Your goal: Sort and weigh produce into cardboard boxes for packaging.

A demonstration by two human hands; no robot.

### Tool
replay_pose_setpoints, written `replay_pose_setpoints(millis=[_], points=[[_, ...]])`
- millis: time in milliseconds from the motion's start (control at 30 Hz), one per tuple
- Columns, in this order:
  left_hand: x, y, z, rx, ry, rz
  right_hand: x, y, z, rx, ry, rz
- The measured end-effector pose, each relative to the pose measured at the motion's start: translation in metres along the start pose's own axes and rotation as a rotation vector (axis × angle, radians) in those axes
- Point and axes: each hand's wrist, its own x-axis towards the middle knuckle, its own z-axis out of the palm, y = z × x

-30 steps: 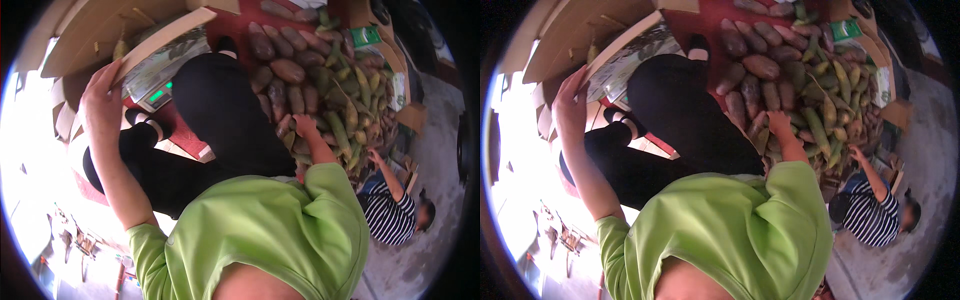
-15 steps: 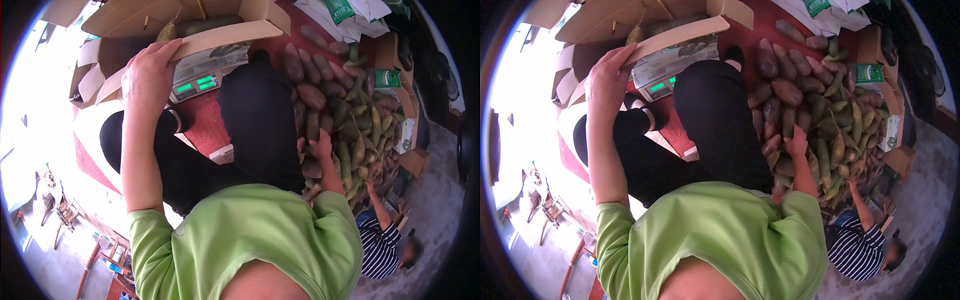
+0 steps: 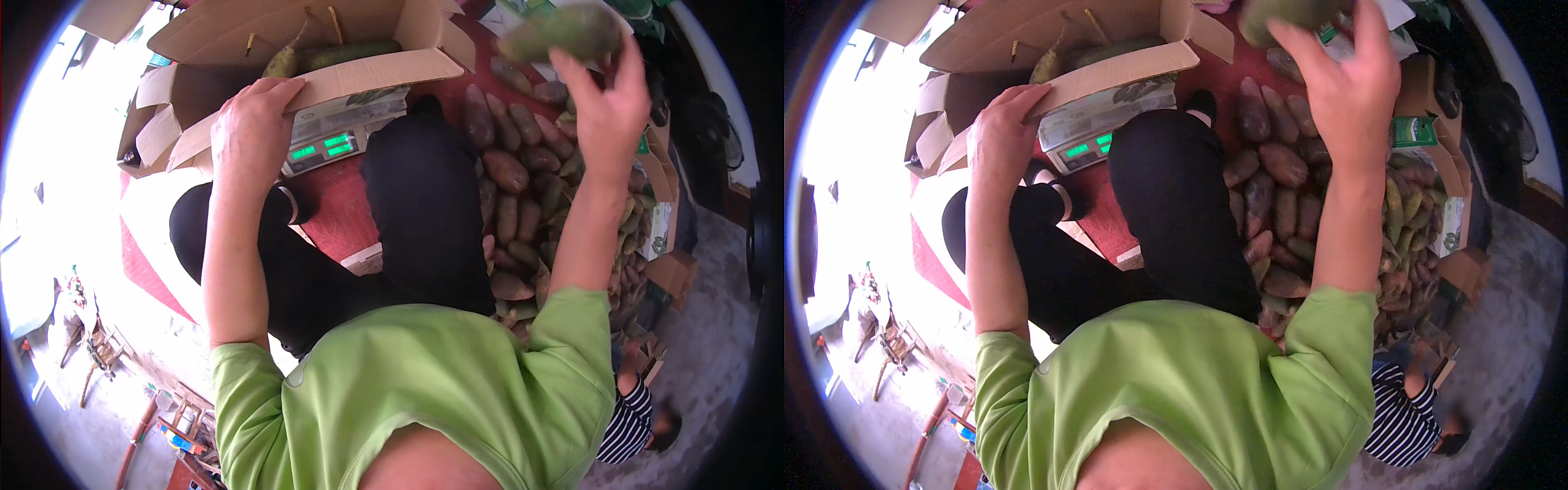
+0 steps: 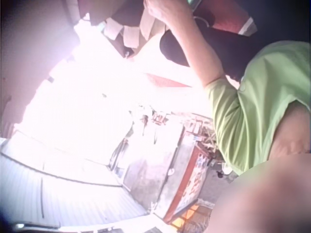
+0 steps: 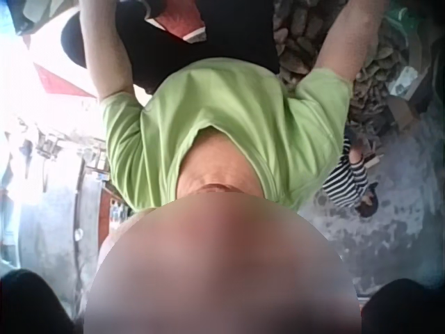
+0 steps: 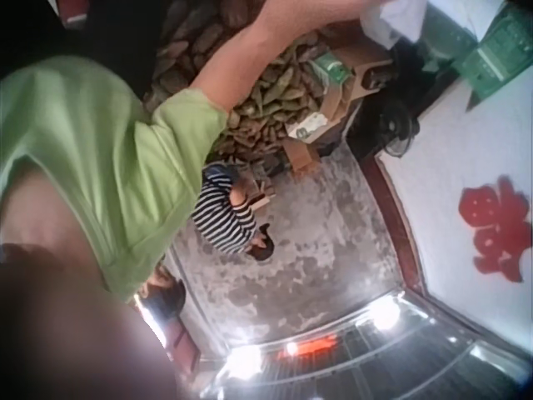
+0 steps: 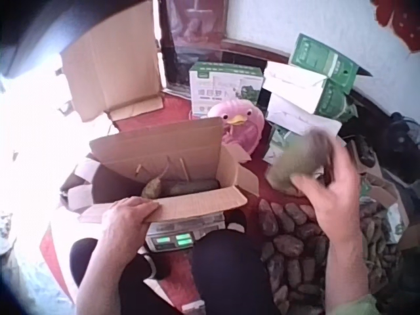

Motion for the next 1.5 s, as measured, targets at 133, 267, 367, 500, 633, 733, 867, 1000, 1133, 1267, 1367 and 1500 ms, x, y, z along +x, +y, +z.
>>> replay_pose_setpoints(millis=[133,267,367,500,633,733,867,1000,1133,1267,1367,1500], points=[[0.006,-0.001,0.007,-0.029,0.011,0.023,0.052,-0.039,0.067,0.211,0.227,-0.393],[0.004,-0.001,0.001,-0.043,0.012,0.001,0.062,-0.04,0.113,-0.267,-0.053,-0.536],[0.004,0.0,-0.001,-0.063,0.016,0.015,0.048,-0.017,0.124,-0.297,-0.024,-0.518],[0.002,0.0,-0.002,-0.064,0.021,-0.012,0.016,0.004,0.085,-0.179,-0.101,-0.227],[0.001,-0.002,-0.004,-0.065,0.0,0.014,-0.052,0.083,0.047,0.066,0.03,0.312],[0.0,-0.003,-0.005,-0.034,0.018,0.021,-0.133,0.139,0.028,-0.144,-0.14,0.593],[0.001,-0.003,-0.003,-0.046,0.031,0.003,-0.293,0.197,0.012,-0.586,-0.68,0.772],[-0.001,-0.006,-0.002,-0.037,0.056,-0.024,-0.356,0.16,0.023,-0.689,-1.102,1.004],[0.004,-0.003,0.002,-0.057,0.02,-0.03,-0.476,0.212,0.022,-0.56,-0.798,1.253],[0.001,-0.004,0.002,-0.017,0.017,-0.023,-0.468,0.181,0.019,-0.666,-0.96,1.087],[0.0,-0.005,-0.001,-0.013,0.011,-0.028,-0.452,0.16,0.02,-0.743,-1.073,0.96],[0.004,0.002,0.001,-0.024,-0.006,-0.014,-0.418,0.142,0.017,-0.859,-1.198,0.814]])
